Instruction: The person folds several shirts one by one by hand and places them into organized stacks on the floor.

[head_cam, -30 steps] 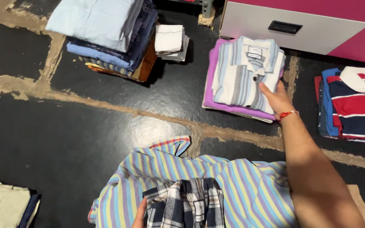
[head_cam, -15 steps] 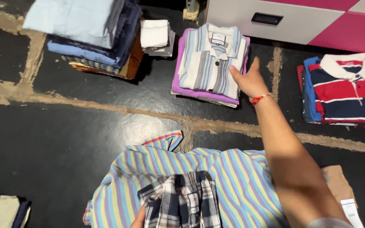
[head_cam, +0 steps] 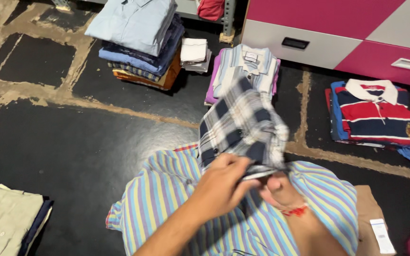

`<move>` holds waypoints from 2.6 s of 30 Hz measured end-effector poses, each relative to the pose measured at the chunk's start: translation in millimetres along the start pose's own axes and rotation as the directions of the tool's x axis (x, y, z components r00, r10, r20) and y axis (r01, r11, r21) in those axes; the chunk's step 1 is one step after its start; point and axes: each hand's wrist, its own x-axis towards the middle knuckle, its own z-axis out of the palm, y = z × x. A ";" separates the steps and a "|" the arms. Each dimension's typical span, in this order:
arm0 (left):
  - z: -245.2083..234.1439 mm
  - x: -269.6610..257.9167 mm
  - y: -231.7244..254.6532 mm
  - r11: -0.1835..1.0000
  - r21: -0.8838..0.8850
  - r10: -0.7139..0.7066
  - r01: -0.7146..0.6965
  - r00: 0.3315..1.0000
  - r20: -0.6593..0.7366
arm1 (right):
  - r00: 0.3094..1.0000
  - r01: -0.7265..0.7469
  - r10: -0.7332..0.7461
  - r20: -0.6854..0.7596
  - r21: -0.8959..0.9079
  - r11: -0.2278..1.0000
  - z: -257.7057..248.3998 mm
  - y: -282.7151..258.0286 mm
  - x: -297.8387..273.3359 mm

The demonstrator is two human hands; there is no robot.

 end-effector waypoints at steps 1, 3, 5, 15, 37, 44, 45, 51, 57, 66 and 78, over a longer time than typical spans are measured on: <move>10.8 6.1 0.0 1.000 -0.012 0.029 -0.029 1.000 0.009 | 0.999 -0.031 0.035 -0.035 0.126 0.992 -15.0 16.8 -2.2; 32.3 15.0 -10.7 0.996 -0.039 0.083 -0.082 0.996 0.030 | 0.973 -0.089 0.148 -0.176 0.304 0.949 -41.5 39.1 4.3; 49.7 12.8 -24.3 0.994 -0.107 0.020 -0.023 0.999 -0.028 | 0.955 -0.064 0.162 -0.249 0.361 0.930 -51.1 53.1 8.7; 56.3 0.8 -46.3 0.892 -0.424 -0.254 0.158 0.951 -0.179 | 0.956 -0.006 0.075 -0.284 0.237 0.971 -29.7 44.6 21.6; 74.9 -16.8 -95.1 0.163 -0.970 -0.517 0.178 0.853 0.069 | 0.930 0.330 -0.113 0.350 -0.930 -0.161 65.9 -30.5 -1.6; 32.9 -5.4 -80.6 -0.406 -0.912 -0.559 -0.067 0.807 0.190 | 0.884 0.209 -0.468 -0.016 -0.882 0.424 -0.5 -96.2 18.8; 29.7 -2.9 -77.8 -0.426 -0.904 -0.537 -0.045 0.817 0.212 | 0.918 0.188 -0.394 -0.038 -0.834 0.518 -24.4 -95.9 21.6; 25.9 12.1 -67.6 -0.364 -0.916 -0.532 0.169 0.770 0.353 | 0.957 -0.094 0.038 -0.287 -0.185 0.978 -106.3 -25.8 7.8; 24.2 13.8 -85.9 0.350 -0.831 -0.611 0.431 0.778 0.147 | 0.902 -0.083 -0.055 -0.428 -0.298 0.951 -77.0 -36.5 15.2; 36.9 31.1 -90.7 0.788 -0.479 -0.522 0.386 0.832 -0.188 | 0.933 -0.169 -0.111 -0.343 -0.689 0.705 -48.7 -52.4 18.8; 9.8 223.7 -239.7 0.948 -0.155 -0.317 0.277 0.829 -0.461 | 0.825 0.052 -0.335 -0.456 -0.529 0.847 -141.6 -96.5 211.5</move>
